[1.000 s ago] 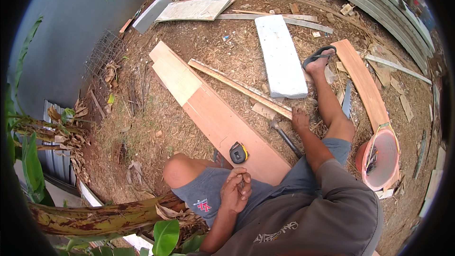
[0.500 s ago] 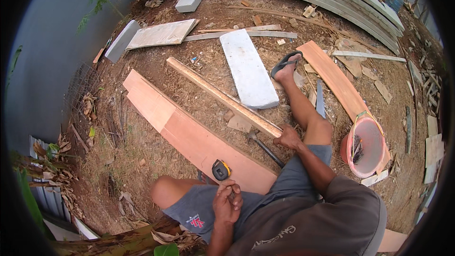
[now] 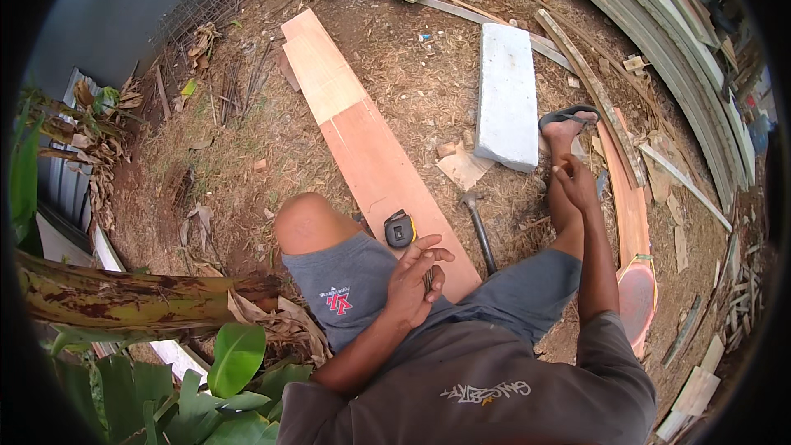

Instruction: The person measures and marks a wooden plank, then uses a hand saw to cut it. After cutting, they align the pieces and hammer nails to join them together.

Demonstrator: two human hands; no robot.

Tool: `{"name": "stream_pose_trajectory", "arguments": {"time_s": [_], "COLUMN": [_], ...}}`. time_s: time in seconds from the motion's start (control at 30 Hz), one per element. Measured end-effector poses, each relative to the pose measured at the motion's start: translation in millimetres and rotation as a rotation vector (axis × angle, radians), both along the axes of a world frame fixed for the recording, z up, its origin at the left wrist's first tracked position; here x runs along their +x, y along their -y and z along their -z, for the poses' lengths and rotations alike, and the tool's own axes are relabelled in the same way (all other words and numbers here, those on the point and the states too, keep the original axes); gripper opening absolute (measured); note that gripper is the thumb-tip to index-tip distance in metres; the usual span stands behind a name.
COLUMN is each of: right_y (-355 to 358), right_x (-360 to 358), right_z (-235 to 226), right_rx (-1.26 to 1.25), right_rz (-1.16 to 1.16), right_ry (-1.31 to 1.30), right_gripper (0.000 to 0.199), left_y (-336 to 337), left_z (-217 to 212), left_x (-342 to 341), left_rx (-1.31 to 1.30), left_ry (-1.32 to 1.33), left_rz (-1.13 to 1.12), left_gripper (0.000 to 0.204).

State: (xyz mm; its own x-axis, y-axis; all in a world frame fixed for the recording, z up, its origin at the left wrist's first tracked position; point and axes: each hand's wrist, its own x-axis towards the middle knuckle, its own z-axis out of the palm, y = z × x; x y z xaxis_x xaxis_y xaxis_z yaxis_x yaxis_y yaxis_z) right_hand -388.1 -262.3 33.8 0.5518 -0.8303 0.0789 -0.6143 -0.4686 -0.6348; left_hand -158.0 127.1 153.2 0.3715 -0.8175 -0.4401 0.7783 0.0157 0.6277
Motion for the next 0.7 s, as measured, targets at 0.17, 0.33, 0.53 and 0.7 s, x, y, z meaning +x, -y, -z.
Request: {"name": "stream_pose_trajectory", "arguments": {"time_s": [0.17,0.33,0.53,0.7], "right_y": [-102,-146,-141,-134], "right_x": [103,119,127,151], "right_z": [151,208,184,75], "right_rx": [0.51,0.473,0.726,0.939], "right_rz": [-0.249,-0.189,0.105,0.122], "right_ry": [-0.759,-0.872,-0.542,0.129], "right_gripper": [0.055,0.06,0.045,0.022], "left_y": [-20,-67,-117,-94], "left_z": [-15,-32,-66,-105], "left_x": [0,13,53,100], "left_rx": [-0.019,-0.145,-0.463,-0.413], "left_ry": [-0.02,-0.122,-0.141,0.383], "left_rz": [0.079,0.118,-0.097,-0.272], "left_gripper": [0.027,0.023,0.021,0.035]}}
